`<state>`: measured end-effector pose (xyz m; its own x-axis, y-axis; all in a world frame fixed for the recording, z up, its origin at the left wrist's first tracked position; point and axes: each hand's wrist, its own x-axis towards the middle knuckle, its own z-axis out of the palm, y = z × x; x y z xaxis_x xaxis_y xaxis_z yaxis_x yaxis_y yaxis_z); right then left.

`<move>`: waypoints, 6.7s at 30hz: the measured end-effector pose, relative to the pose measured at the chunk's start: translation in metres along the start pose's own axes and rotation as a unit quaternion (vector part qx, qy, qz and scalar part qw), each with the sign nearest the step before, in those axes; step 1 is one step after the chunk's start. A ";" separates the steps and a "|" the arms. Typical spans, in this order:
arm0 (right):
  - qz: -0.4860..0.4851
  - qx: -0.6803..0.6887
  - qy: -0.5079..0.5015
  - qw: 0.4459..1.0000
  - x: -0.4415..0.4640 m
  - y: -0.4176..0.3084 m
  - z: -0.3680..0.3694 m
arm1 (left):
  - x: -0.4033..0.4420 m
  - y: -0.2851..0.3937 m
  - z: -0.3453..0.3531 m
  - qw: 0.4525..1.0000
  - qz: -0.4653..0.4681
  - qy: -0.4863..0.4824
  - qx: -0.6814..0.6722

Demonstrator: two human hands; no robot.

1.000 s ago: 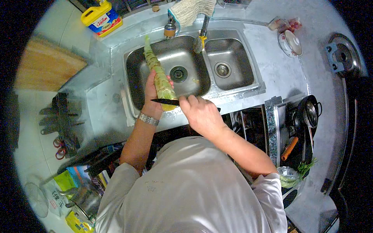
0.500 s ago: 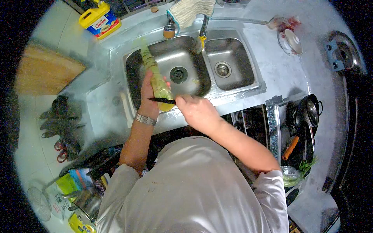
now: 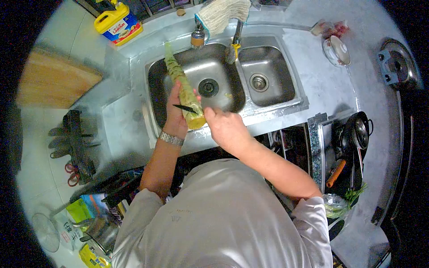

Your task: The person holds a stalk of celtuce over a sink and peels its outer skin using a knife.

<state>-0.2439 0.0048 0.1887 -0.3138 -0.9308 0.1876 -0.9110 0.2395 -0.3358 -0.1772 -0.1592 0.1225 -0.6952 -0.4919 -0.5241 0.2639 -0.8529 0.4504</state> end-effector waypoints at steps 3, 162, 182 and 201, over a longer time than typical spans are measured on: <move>-0.076 -0.024 -0.004 0.997 0.003 0.012 0.001 | -0.002 0.004 -0.006 0.999 0.004 -0.010 0.039; -0.055 -0.037 -0.004 0.998 0.015 0.013 0.017 | -0.005 0.001 -0.013 0.999 -0.032 -0.019 -0.015; -0.093 0.023 -0.036 0.995 0.027 0.005 0.011 | -0.010 0.012 -0.016 0.999 -0.037 -0.012 -0.029; 0.358 0.369 -0.226 0.827 0.061 0.121 0.087 | -0.033 0.022 -0.024 0.983 0.027 0.039 0.178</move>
<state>-0.3498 -0.0470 0.0788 -0.4187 -0.6711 -0.6118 -0.0700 0.6956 -0.7151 -0.1323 -0.1653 0.1327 -0.6289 -0.5592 -0.5402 0.0398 -0.7170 0.6959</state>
